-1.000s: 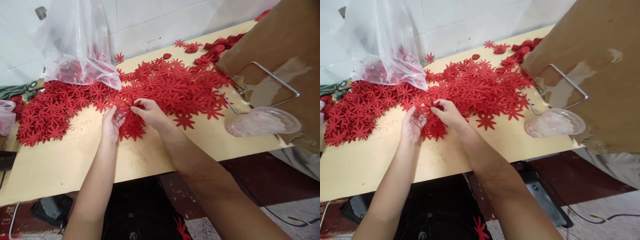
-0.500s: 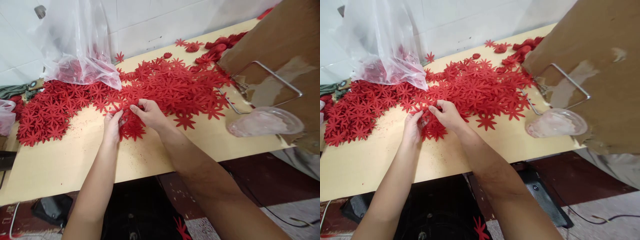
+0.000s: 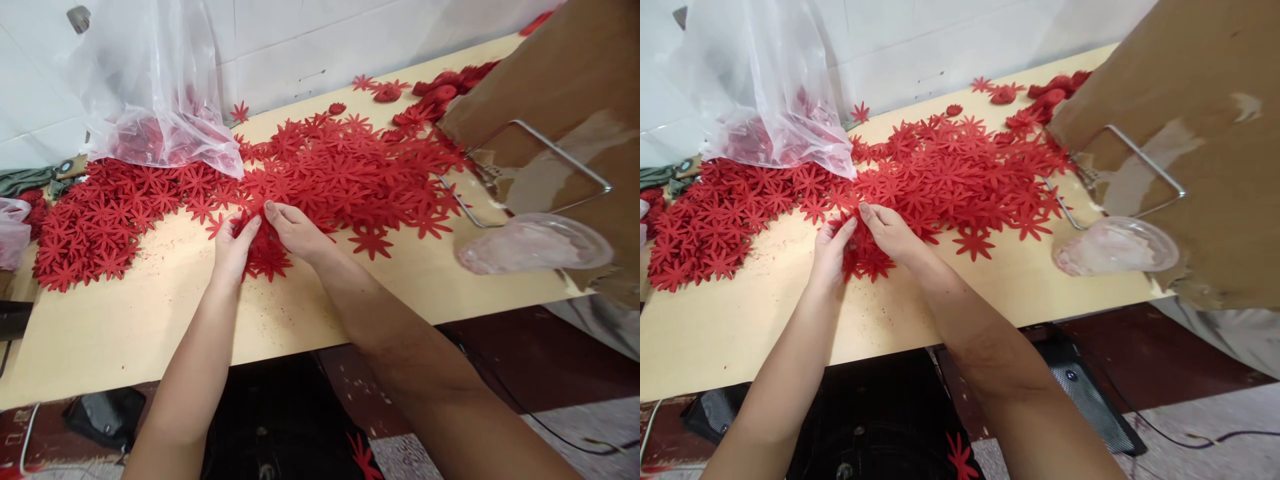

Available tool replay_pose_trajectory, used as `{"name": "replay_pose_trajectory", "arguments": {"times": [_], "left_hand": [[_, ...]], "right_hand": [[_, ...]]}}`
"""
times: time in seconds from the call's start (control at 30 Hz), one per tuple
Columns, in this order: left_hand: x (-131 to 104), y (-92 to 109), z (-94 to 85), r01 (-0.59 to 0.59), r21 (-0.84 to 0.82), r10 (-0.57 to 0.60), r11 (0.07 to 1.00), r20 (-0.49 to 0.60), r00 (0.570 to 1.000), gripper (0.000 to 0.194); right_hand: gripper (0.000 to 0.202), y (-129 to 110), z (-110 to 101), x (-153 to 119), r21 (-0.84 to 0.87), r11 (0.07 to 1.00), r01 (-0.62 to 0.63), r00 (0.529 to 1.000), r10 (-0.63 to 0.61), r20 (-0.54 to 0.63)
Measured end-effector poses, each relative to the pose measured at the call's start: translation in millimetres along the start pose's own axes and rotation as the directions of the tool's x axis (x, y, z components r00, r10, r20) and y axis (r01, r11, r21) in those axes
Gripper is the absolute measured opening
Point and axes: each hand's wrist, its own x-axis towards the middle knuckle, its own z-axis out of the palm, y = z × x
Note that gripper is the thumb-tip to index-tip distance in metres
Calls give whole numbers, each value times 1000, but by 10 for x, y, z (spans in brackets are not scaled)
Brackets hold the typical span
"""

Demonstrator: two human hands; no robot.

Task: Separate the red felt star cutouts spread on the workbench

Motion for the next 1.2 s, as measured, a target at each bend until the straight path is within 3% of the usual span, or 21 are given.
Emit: {"name": "replay_pose_trajectory", "arguments": {"times": [0.23, 0.4, 0.53, 0.63, 0.77, 0.87, 1.07, 1.2], "left_hand": [[89, 41, -78, -44, -94, 27, 995, -172, 985, 21], [125, 65, -122, -40, -61, 24, 997, -241, 970, 21], [97, 4, -73, -80, 24, 83, 997, -158, 984, 25], [79, -39, -56, -117, 67, 124, 991, -98, 987, 29], [64, -22, -68, -131, 106, 138, 986, -68, 988, 19], [41, 9, -55, -121, 86, 120, 989, 13, 993, 14], [-4, 13, 0, -100, 77, 95, 992, 58, 994, 13], [18, 20, -12, -79, 38, 78, 996, 29, 997, 14]], "right_hand": [[42, -33, -27, -38, 121, 992, -44, 982, 21, 188], [29, 0, -85, -5, 147, 987, -63, 997, 56, 50], [28, 53, -150, 49, 102, 995, -11, 995, 21, -101], [37, 67, -191, 60, 14, 1000, -1, 989, 3, -145], [42, 50, -180, 35, -70, 998, 1, 994, -9, -105], [45, 40, -141, 22, -105, 994, 30, 995, -40, -88], [51, 46, -103, 36, -35, 999, 36, 985, -41, -165], [49, 20, -73, 18, 68, 997, 41, 999, -39, -27]]}}
